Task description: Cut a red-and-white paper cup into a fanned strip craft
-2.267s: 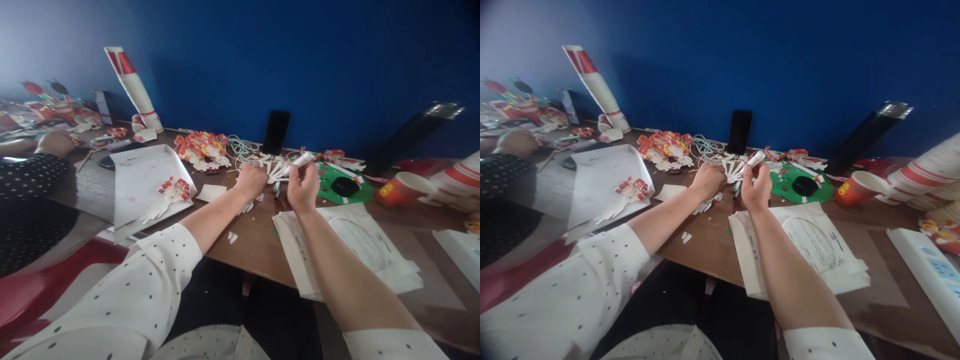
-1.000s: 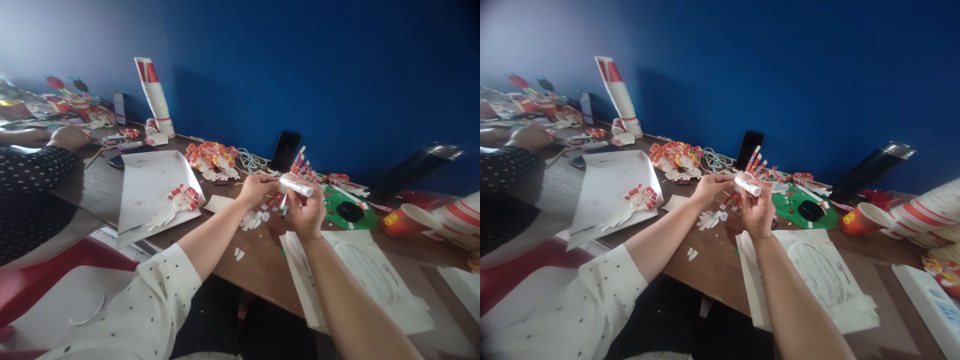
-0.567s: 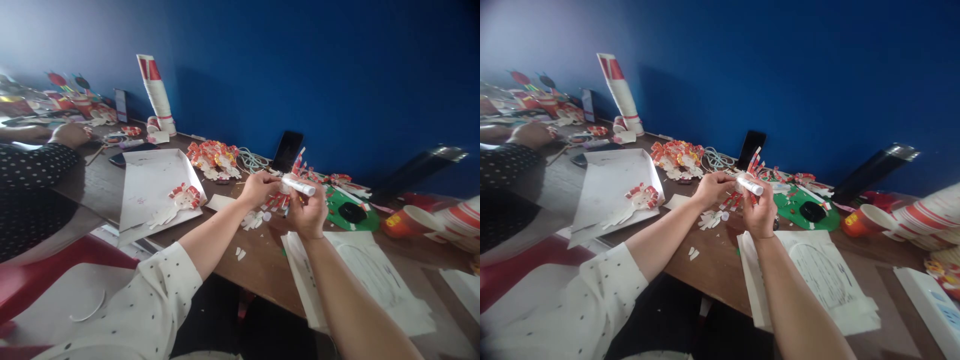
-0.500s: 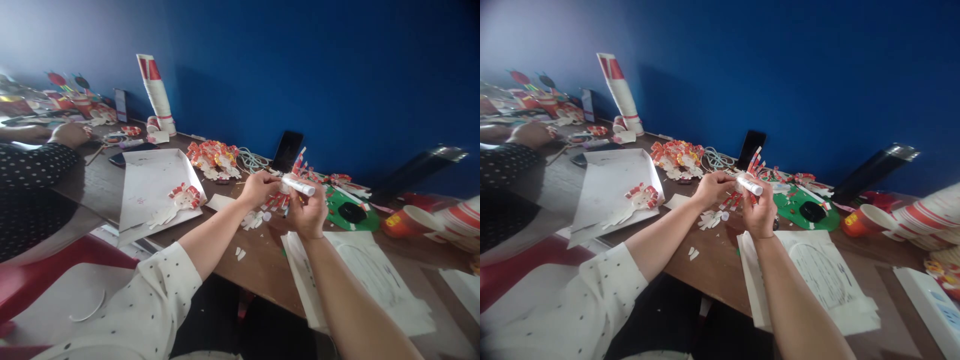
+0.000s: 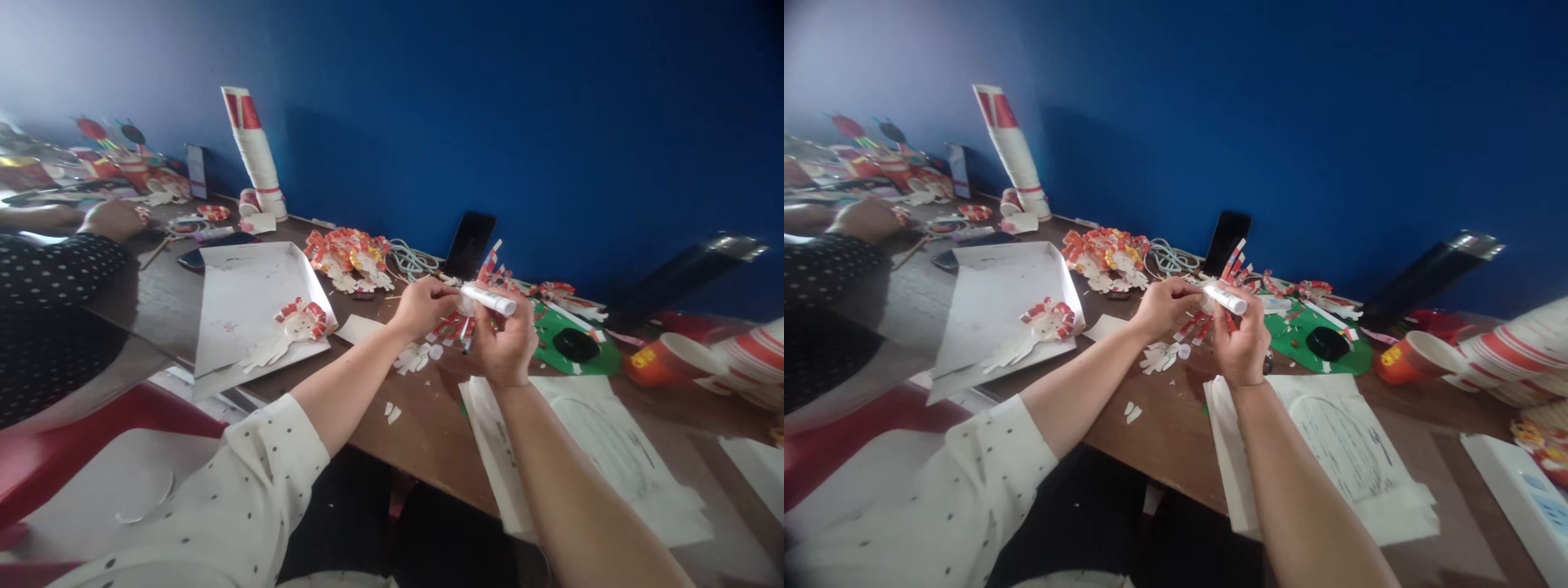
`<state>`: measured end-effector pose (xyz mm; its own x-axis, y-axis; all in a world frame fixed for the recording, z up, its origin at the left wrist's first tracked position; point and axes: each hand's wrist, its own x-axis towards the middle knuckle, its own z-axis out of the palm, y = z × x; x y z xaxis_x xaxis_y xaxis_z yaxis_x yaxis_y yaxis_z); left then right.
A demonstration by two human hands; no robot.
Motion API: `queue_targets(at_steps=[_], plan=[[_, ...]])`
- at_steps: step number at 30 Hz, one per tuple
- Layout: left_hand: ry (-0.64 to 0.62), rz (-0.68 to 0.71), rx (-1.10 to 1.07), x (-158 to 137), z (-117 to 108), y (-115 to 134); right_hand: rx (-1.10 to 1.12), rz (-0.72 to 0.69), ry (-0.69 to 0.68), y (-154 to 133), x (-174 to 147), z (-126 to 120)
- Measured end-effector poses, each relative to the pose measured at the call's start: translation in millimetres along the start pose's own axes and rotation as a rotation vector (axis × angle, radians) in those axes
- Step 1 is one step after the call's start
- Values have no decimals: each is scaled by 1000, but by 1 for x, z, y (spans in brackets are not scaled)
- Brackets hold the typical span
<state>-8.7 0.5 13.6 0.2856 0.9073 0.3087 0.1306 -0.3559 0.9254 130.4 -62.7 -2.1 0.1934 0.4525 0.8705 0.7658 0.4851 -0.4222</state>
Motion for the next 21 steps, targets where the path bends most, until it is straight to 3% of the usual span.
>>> queue_targets(at_steps=[8,21], plan=[[14,-65,-113,0,0,-1,-30,-6,-23,2,-3,2],[-5,25,27,0,-1,0,30,-13,12,-4,1,1]])
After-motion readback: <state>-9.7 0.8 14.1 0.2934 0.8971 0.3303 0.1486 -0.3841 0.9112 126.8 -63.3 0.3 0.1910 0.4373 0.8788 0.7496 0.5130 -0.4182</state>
